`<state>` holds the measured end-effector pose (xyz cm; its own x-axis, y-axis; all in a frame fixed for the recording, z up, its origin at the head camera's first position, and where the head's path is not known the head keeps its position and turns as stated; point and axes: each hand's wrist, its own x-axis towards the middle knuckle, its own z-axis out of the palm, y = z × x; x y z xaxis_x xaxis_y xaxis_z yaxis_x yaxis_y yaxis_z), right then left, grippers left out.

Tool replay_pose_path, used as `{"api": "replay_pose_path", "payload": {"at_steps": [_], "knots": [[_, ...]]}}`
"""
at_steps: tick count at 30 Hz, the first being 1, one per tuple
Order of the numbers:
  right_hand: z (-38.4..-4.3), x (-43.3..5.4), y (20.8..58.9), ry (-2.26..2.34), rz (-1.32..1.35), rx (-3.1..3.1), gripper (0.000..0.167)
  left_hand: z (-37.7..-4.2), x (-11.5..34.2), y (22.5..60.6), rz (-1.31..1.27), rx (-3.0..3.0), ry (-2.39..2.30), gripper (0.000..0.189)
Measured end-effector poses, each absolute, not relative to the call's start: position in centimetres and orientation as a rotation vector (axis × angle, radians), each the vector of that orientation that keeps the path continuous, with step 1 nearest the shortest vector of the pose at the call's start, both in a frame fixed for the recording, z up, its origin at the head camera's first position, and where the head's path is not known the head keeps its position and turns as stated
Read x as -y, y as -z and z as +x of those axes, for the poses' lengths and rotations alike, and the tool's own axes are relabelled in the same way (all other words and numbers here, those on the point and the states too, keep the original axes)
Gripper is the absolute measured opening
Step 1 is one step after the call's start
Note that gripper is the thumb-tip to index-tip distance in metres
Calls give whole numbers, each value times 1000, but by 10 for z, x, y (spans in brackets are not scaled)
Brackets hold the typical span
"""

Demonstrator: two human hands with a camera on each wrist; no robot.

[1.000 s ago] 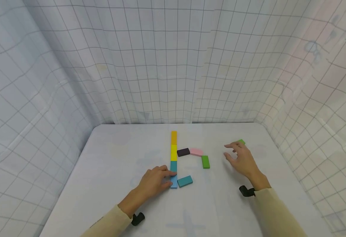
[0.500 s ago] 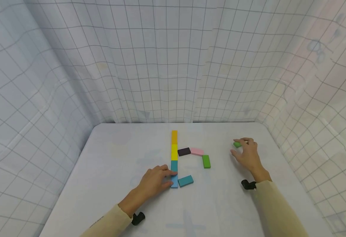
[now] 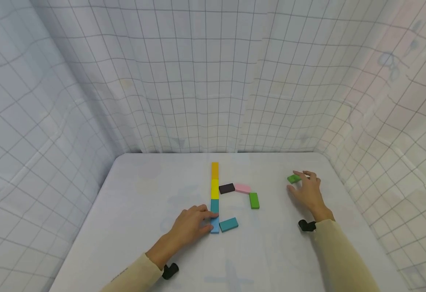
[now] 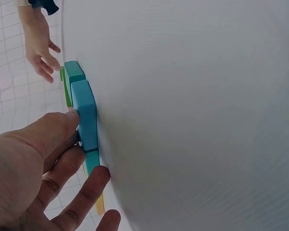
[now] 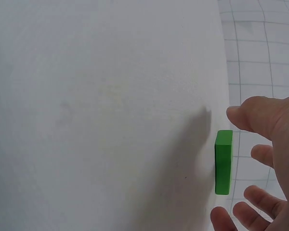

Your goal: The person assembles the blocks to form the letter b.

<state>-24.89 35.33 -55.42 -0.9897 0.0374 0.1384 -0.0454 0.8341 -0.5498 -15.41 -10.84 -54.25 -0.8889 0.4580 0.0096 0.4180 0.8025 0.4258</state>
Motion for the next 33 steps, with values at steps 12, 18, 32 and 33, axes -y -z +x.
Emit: {"api": "replay_pose_path", "payload": {"at_steps": [12, 18, 32, 33], "knots": [[-251, -361, 555, -848, -6, 2901, 67, -153, 108, 541, 706, -2902, -644, 40], [-260, -369, 568, -817, 25, 2873, 65, -152, 108, 543, 701, -2903, -650, 40], [-259, -369, 562, -841, 24, 2876, 63, -152, 107, 545, 702, -2911, -647, 41], [-259, -370, 561, -851, 28, 2887, 63, -151, 107, 545, 699, -2908, -648, 40]]}}
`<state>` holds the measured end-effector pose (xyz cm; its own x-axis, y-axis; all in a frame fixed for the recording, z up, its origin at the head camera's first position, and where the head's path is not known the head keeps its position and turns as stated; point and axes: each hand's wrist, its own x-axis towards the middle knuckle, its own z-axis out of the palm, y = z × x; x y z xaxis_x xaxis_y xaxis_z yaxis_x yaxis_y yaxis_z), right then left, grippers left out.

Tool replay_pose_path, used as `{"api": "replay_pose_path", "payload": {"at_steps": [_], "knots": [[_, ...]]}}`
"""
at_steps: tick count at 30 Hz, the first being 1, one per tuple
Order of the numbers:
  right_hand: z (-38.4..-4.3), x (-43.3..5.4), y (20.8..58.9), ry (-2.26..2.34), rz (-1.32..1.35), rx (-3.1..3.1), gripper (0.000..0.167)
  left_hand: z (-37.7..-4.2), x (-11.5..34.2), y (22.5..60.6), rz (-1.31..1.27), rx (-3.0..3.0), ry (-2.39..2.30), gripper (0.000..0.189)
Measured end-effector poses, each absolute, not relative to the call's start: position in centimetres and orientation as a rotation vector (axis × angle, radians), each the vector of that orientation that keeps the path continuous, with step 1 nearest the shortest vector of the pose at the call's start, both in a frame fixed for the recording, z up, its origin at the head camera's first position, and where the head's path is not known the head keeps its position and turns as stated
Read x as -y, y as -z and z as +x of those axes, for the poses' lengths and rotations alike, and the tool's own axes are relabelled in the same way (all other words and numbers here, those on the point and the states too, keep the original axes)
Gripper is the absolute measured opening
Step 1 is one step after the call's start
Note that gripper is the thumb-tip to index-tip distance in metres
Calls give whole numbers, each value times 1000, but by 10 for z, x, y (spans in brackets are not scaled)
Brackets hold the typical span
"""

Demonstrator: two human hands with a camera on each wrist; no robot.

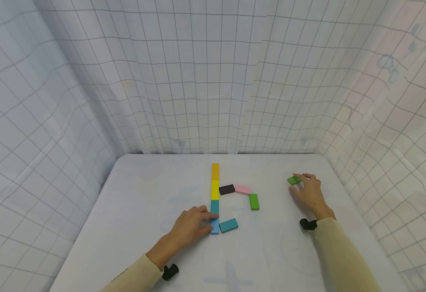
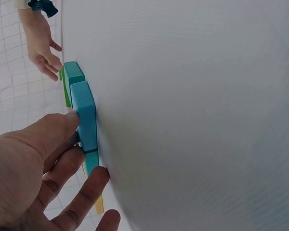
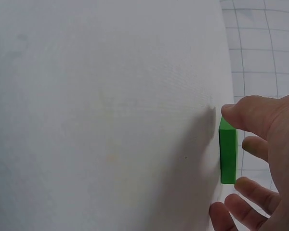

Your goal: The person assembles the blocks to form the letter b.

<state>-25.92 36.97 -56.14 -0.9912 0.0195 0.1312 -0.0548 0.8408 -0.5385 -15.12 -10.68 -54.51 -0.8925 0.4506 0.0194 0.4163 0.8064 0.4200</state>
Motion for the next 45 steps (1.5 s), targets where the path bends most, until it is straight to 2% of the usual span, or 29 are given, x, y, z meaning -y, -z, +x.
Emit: {"api": "replay_pose_path", "payload": {"at_steps": [17, 33, 45], "knots": [[-265, -369, 564, -901, -19, 2911, 54, -150, 107, 540, 717, -2888, -680, 40], [-264, -365, 555, -898, 24, 2968, 62, -150, 108, 546, 711, -2911, -649, 40], [-262, -358, 551, -927, 5, 2951, 53, -150, 108, 545, 701, -2909, -658, 40]]}}
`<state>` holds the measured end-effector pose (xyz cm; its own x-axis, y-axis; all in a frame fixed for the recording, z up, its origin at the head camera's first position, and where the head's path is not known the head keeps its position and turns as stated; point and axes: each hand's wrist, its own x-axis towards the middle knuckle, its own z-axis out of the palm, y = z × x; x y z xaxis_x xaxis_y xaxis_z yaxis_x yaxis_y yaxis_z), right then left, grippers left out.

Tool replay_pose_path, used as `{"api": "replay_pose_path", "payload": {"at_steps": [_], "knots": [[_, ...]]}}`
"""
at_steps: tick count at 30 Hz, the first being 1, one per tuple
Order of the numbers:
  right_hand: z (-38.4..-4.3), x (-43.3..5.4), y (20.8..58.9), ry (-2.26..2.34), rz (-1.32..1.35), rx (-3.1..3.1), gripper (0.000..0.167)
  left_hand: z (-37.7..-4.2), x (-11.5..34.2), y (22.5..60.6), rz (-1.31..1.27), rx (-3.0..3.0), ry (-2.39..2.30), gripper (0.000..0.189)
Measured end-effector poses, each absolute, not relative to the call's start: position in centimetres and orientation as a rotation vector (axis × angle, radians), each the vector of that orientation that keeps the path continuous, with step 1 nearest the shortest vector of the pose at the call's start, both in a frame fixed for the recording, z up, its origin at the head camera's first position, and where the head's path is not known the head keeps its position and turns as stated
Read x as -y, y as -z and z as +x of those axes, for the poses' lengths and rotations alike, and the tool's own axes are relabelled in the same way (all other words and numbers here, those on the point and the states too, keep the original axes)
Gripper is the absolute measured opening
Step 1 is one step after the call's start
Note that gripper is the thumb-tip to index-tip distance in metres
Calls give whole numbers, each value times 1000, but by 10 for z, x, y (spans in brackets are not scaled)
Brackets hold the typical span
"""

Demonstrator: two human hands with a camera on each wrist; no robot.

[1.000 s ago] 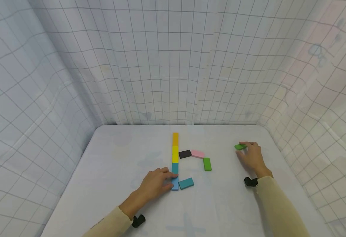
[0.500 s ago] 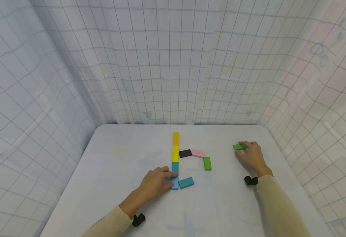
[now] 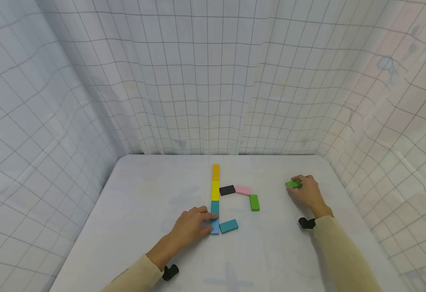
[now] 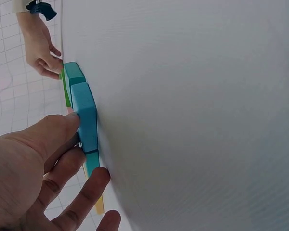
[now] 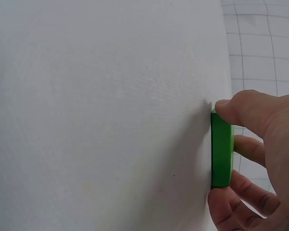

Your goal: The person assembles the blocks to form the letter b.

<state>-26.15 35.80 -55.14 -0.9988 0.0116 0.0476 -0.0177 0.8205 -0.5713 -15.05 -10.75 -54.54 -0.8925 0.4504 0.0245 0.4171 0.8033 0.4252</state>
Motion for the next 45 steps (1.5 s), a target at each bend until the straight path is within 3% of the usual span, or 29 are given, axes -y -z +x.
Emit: {"api": "replay_pose_path", "payload": {"at_steps": [22, 45], "knots": [[-245, -340, 553, -910, 53, 2912, 50, -151, 110, 545, 706, -2901, -695, 39], [-215, -290, 542, -849, 241, 2867, 47, -151, 109, 544, 727, -2901, -699, 41]]}}
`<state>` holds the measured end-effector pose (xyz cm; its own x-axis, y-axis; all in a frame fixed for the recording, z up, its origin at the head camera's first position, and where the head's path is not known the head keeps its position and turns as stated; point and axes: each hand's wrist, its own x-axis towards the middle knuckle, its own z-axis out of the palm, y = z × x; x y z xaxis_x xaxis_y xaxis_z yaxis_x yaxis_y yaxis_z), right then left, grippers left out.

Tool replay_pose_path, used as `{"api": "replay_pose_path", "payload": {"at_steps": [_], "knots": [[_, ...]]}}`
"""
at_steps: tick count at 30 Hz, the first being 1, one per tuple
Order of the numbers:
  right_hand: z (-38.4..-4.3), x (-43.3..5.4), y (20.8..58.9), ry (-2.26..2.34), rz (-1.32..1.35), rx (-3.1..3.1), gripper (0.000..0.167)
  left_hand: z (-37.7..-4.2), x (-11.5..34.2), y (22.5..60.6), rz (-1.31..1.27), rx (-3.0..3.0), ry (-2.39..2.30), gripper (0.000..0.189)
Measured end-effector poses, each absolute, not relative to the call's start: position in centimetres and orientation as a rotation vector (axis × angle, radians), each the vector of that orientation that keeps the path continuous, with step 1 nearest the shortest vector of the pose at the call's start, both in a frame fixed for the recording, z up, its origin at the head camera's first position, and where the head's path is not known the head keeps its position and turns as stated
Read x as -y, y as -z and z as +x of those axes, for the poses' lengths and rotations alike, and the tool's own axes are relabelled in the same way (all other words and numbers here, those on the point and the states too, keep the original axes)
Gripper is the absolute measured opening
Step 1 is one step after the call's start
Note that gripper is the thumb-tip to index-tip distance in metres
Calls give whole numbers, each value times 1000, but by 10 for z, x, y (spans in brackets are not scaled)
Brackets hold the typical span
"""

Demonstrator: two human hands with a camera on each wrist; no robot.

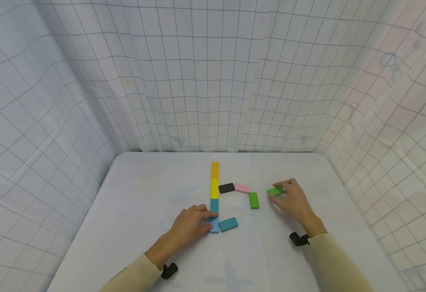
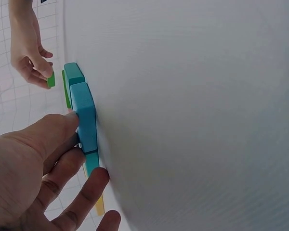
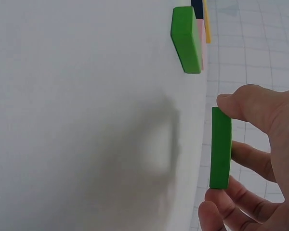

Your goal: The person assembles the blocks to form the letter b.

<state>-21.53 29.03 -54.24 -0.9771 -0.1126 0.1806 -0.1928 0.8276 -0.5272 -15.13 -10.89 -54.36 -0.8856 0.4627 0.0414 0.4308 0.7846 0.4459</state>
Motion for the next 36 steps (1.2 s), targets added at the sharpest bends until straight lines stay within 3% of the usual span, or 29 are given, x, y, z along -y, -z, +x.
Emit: {"api": "replay_pose_path", "payload": {"at_steps": [36], "knots": [[-168, -213, 548, -850, 520, 2879, 38, -153, 108, 548, 720, -2912, -684, 41]]}}
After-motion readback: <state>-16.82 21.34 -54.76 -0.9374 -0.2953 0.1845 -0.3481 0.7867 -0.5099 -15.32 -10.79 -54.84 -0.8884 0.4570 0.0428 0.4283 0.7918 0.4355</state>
